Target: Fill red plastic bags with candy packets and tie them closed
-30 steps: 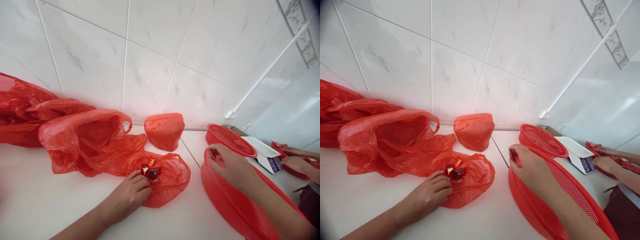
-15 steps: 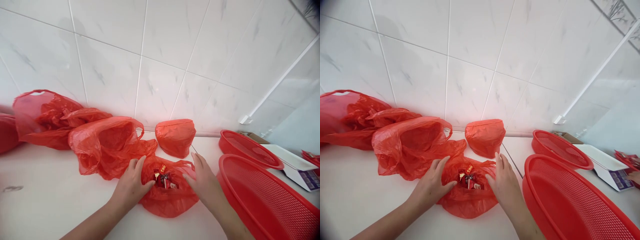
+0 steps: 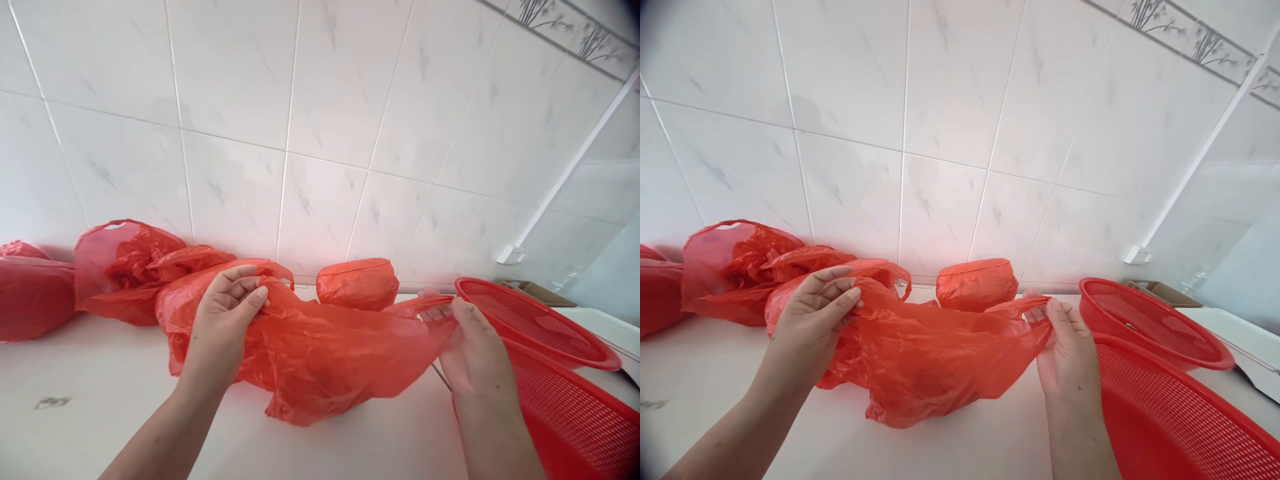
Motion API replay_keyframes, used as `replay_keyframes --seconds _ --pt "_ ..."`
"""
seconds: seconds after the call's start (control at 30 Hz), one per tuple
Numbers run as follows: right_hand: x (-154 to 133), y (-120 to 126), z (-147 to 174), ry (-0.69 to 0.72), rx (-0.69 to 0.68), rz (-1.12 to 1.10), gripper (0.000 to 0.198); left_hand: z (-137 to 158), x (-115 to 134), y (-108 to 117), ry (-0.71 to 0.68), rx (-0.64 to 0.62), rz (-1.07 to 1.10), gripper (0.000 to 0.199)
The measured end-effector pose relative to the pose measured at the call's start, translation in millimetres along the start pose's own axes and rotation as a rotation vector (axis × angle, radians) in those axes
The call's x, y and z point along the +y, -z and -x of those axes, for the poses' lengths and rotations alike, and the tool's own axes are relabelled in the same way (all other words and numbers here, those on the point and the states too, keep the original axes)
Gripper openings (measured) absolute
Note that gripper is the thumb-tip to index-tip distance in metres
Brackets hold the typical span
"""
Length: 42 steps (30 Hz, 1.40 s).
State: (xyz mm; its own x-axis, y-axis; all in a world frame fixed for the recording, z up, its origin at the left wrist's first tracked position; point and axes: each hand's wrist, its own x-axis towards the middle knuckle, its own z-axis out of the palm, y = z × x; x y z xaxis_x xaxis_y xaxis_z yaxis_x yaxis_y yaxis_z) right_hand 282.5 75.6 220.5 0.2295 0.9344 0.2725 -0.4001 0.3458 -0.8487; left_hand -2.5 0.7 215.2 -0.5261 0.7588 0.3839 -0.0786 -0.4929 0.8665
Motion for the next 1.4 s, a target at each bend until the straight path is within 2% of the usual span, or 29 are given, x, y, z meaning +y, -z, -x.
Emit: replay_keyframes --seconds 0.1,0.17,0.23,0.33,0.4,0.43,0.5,0.57,0.6,0.67,0.73,0.83,0.87,0.97,1.03,1.1,1.17,1.23,1.33,1.4 --pt "-9 -16 3 -0.049 -0.093 -0.211 0.024 7 11 -4 -0.016 -0.036 -0.001 0.032" --pt "-8 -27 12 -0.107 -0.204 -0.307 0.028 15 14 -8 -0.039 -0.128 -0.103 0.033" --pt "-5 -36 26 -0.120 -0.323 -0.290 0.035 24 16 -12 -0.123 -0.246 -0.285 0.031" --pt "-3 -45 51 -0.093 -0.398 -0.054 0.034 35 21 -17 -0.474 -0.374 -0.618 0.030" --pt "-4 -48 67 -0.132 -0.449 0.140 0.036 40 25 -19 -0.727 -0.372 -0.775 0.026" --pt "-5 -50 74 -0.169 -0.499 0.216 0.045 42 26 -20 -0.793 -0.349 -0.810 0.022" --pt "-5 -53 85 -0.247 -0.643 0.314 0.066 46 27 -22 -0.756 -0.295 -0.793 0.019" --pt "0 -58 92 -0.326 -0.807 0.352 0.080 51 26 -24 -0.569 -0.294 -0.647 0.020" --pt "4 -61 94 -0.362 -0.879 0.365 0.080 53 26 -26 -0.455 -0.340 -0.538 0.020" --pt "13 -68 96 -0.371 -0.948 0.412 0.056 57 25 -27 -0.294 -0.464 -0.317 0.022" --pt "20 -73 93 -0.331 -0.907 0.452 0.023 59 25 -28 -0.310 -0.498 -0.228 0.028" --pt "24 -73 84 -0.301 -0.739 0.476 0.036 58 24 -27 -0.577 -0.361 -0.417 0.031" --pt "24 -72 81 -0.309 -0.690 0.462 0.039 58 23 -27 -0.650 -0.359 -0.493 0.029" --pt "20 -69 78 -0.319 -0.598 0.382 0.045 56 16 -30 -0.753 -0.517 -0.631 0.022" --pt "18 -68 77 -0.317 -0.569 0.360 0.048 55 9 -33 -0.771 -0.600 -0.704 0.011" --pt "16 -66 75 -0.312 -0.595 0.394 0.050 52 3 -33 -0.758 -0.627 -0.761 0.016" --pt "14 -62 69 -0.328 -0.685 0.429 0.049 48 -1 -31 -0.699 -0.591 -0.789 0.024" --pt "12 -57 62 -0.364 -0.720 0.434 0.052 43 -3 -27 -0.622 -0.517 -0.803 0.023" --pt "11 -54 58 -0.391 -0.626 0.429 0.058 44 -3 -25 -0.594 -0.472 -0.743 0.016" --pt "12 -58 62 -0.379 -0.575 0.430 0.056 49 -4 -29 -0.609 -0.519 -0.674 0.026"
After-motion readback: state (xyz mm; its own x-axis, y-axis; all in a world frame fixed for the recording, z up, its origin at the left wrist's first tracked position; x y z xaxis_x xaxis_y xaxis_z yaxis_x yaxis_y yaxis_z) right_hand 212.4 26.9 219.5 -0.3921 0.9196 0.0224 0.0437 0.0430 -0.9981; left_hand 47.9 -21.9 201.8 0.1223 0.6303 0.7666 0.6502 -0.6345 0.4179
